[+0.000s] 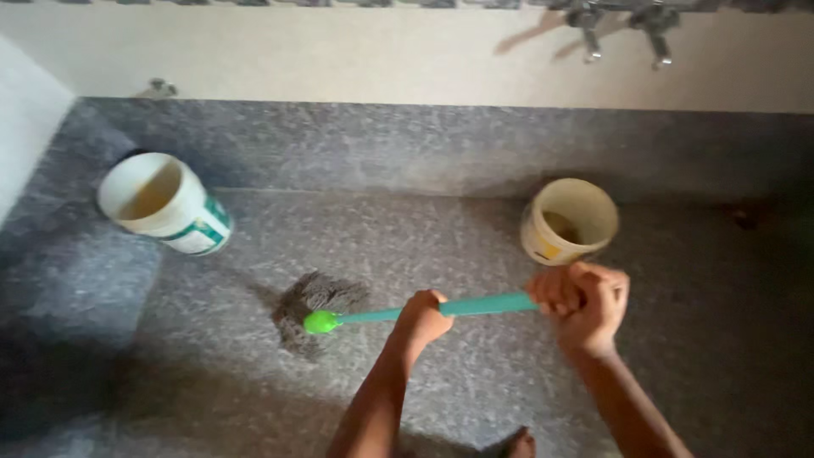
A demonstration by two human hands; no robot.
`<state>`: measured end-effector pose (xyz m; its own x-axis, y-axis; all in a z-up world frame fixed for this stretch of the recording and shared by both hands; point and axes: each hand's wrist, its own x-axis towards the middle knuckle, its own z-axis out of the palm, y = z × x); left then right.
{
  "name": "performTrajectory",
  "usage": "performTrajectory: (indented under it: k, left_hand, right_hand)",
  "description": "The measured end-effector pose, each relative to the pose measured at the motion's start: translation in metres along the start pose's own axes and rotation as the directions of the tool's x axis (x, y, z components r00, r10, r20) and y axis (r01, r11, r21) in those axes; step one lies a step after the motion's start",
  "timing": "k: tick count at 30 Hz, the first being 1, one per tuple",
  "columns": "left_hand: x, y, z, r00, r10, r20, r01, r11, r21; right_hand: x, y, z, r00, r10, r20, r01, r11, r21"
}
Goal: The person mops a floor using a mop, moving it across the surface while several buckets are placed around the room.
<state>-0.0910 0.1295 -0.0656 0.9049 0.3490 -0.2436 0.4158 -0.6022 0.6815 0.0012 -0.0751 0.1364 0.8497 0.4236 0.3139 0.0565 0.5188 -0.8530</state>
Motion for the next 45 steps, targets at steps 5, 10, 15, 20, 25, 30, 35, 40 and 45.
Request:
performTrajectory:
  k: [5,10,15,20,25,30,35,40,45]
  left_hand:
    - [-0.029,-0.094,-0.028,0.968,-0.05,-0.244,0.037,0.998,-0.059]
    - [-0.063,-0.175,-0.06,0.876,-0.347,-0.334,0.303,0.936,-0.176]
    - [-0.072,-0.19,-0.06,0.854,0.006,-0.521,0.024,0.998,0.051]
    - [-0.073,-0.113,-0.05,0.899,-0.088,-0.43,0.082,0.996,-0.033]
    - [-0.051,-0.001,-0.009,0.94,-0.019,-0.342,0.0,0.998,-0.056]
    - [-0.019,0.101,0.024,0.985,0.081,-0.154,-0.089,0.995,-0.051]
    - [0.022,0.189,0.06,0.949,0.303,-0.084,-0.309,0.948,-0.078]
    - [0.053,0.23,0.114,0.949,0.284,-0.138,-0.313,0.903,-0.294]
    - [0.062,0.224,0.141,0.941,0.308,-0.137,-0.322,0.943,-0.09]
  right_hand:
    - [-0.011,0.084,0.048,0.995,0.089,0.054,-0.08,0.985,-0.151]
    - [-0.023,0.121,0.11,0.857,0.459,0.233,-0.335,0.841,-0.424]
    - [-0.008,0.126,0.122,0.826,0.532,0.188,-0.436,0.813,-0.385]
    - [0.006,0.093,0.084,0.928,0.267,0.261,-0.261,0.964,-0.058]
    - [0.03,0.013,0.007,0.942,0.244,0.232,-0.237,0.97,-0.056]
    - [0.059,-0.074,-0.058,0.973,0.157,0.168,-0.12,0.97,-0.212]
    - [0.081,-0.169,-0.097,0.995,0.097,-0.015,-0.096,0.94,-0.327]
    - [0.073,-0.199,-0.118,0.994,0.026,-0.111,-0.063,0.935,-0.35]
    - [0.061,-0.187,-0.137,0.98,-0.049,-0.195,-0.02,0.941,-0.339]
